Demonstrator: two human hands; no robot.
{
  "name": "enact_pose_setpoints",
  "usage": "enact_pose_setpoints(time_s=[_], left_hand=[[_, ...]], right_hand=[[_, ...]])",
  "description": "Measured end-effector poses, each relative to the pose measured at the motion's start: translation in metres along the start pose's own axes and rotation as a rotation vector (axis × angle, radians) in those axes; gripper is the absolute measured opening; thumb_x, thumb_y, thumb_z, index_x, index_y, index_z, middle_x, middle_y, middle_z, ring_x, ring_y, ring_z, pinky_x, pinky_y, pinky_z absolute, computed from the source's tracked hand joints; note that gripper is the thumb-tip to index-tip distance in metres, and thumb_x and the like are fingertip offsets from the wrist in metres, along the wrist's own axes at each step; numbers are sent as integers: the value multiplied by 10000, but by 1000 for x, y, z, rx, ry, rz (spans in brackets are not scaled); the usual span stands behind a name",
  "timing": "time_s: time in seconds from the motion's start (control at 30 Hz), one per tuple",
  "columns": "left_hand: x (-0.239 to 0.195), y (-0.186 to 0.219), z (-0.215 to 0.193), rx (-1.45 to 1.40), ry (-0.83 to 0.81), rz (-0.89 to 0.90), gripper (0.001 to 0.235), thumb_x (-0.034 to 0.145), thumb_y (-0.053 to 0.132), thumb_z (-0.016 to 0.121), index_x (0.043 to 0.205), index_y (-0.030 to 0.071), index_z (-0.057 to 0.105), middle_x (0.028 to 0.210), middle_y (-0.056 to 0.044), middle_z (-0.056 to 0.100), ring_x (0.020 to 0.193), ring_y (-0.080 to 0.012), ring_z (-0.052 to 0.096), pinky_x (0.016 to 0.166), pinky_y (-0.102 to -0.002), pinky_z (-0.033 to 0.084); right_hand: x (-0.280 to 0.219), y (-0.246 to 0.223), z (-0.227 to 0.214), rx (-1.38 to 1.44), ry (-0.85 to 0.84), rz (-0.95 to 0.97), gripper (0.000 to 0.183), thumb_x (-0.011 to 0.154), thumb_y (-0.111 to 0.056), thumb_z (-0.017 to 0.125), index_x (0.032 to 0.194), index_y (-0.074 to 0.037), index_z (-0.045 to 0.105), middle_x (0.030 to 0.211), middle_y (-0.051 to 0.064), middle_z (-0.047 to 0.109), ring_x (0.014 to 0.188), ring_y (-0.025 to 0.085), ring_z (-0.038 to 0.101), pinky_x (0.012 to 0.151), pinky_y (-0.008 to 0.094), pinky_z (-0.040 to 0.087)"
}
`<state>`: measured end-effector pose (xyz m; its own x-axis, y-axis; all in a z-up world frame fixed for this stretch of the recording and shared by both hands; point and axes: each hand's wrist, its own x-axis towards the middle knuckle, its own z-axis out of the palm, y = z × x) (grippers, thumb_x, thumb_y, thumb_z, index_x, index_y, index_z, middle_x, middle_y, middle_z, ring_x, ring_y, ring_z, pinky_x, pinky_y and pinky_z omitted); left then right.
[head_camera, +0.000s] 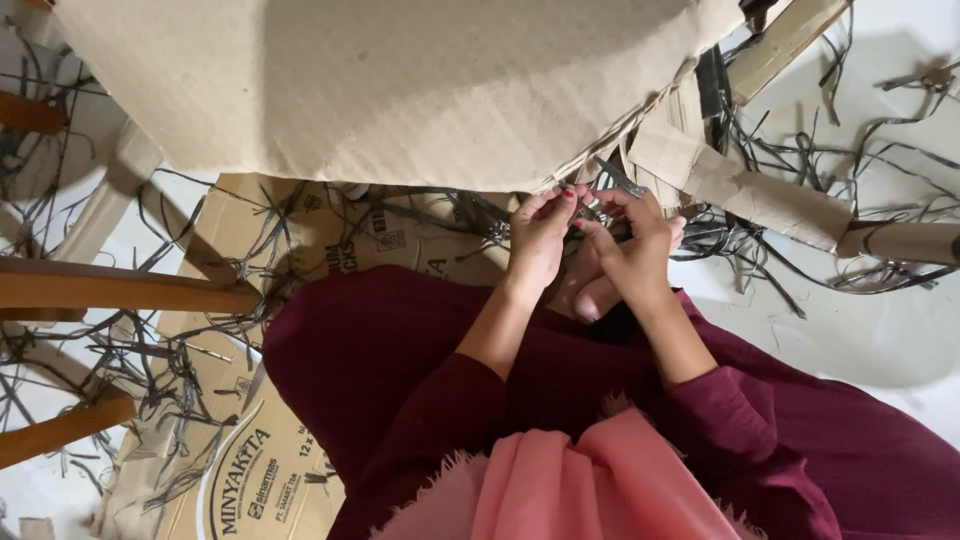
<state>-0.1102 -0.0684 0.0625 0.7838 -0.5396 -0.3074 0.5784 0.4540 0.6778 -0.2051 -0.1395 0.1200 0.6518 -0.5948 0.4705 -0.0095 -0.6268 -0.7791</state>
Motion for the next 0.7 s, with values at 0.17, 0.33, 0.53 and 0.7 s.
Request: enact_pose_setpoints(time_s=[0.17,0.33,0.53,0.7], left_hand=[[-2,1,0,-27,17,13,149,949,118,786,1035,17,718,1005,-200,745,925,-216,729,740,-196,539],[0,10,4,22,43,18,187,922,129,814,1030,-1,732,958,-186,752,875,-196,740,756,-224,576],[31,-16,-42,392,175,148,281,833,211,899,984,25,752,866,-107,743,805,-117,691,703,-282,583],[53,-62,-55,242,230,58,316,893,129,822,1174,26,718,970,-105,733,871,-126,664,773,-305,598]], right_hand=[[4,-4,9,-115,19,-118,249,878,-114,890,1087,-47,773,935,131,707,862,339,713,791,415,550],[3,10,14,-122,17,-160,59,941,-107,823,994,-89,803,924,105,734,849,345,717,791,411,546],[-8,74,16,-479,92,-147,109,994,-299,821,946,-221,762,889,-31,717,843,194,699,868,333,413],[22,-9,11,-53,-42,-153,68,998,-151,752,952,-103,739,976,103,760,920,361,732,835,423,537]])
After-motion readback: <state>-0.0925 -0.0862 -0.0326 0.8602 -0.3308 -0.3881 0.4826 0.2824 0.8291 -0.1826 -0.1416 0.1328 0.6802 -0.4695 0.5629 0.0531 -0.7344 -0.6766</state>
